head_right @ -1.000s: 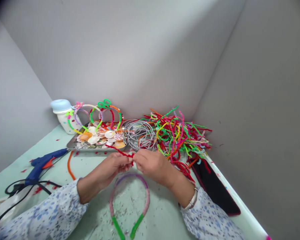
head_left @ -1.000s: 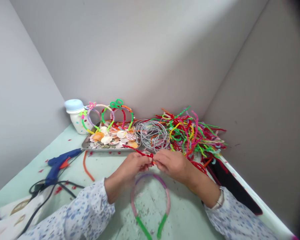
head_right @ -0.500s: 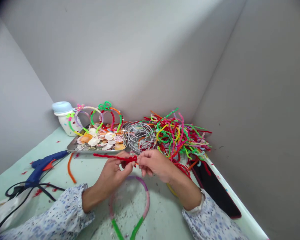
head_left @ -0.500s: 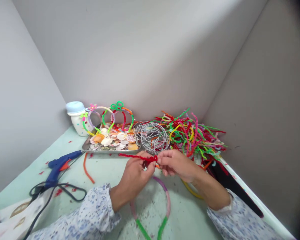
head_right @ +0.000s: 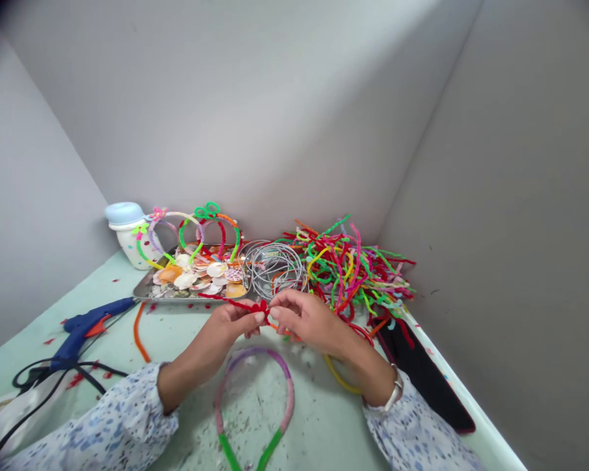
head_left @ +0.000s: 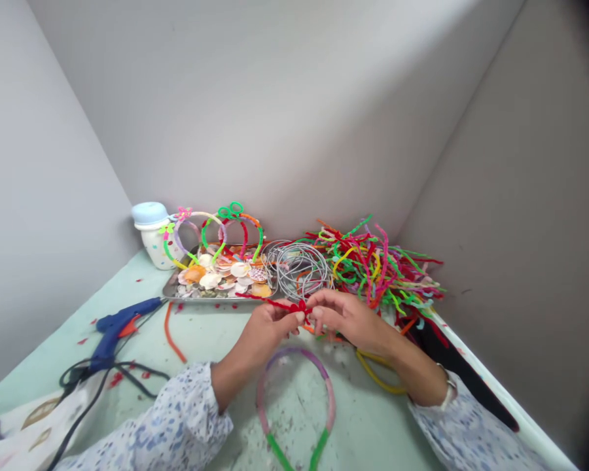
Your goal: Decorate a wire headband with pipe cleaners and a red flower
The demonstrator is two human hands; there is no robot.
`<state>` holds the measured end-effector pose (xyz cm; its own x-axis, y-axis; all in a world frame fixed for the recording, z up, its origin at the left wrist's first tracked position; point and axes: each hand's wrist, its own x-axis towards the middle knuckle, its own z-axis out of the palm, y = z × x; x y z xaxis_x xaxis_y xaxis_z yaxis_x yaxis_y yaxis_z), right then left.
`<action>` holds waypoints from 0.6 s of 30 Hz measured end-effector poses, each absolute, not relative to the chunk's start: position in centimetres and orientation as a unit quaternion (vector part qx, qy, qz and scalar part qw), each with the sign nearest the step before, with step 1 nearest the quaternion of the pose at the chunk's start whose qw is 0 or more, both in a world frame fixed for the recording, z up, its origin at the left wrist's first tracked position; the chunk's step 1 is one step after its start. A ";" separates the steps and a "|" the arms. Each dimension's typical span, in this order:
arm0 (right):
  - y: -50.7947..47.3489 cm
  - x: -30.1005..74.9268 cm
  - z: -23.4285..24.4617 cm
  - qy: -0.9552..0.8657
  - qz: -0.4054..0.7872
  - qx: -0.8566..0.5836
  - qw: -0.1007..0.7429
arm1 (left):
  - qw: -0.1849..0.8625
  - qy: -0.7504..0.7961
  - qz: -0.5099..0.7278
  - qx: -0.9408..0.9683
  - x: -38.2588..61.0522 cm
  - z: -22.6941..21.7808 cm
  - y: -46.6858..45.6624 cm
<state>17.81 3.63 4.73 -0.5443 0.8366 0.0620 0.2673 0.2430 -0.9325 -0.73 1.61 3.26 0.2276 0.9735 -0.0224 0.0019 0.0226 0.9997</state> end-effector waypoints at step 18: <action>4.1 16.1 2.0 -0.566 0.645 -0.373 0.353 | 0.562 0.418 0.448 0.556 -0.5 1.4 1.4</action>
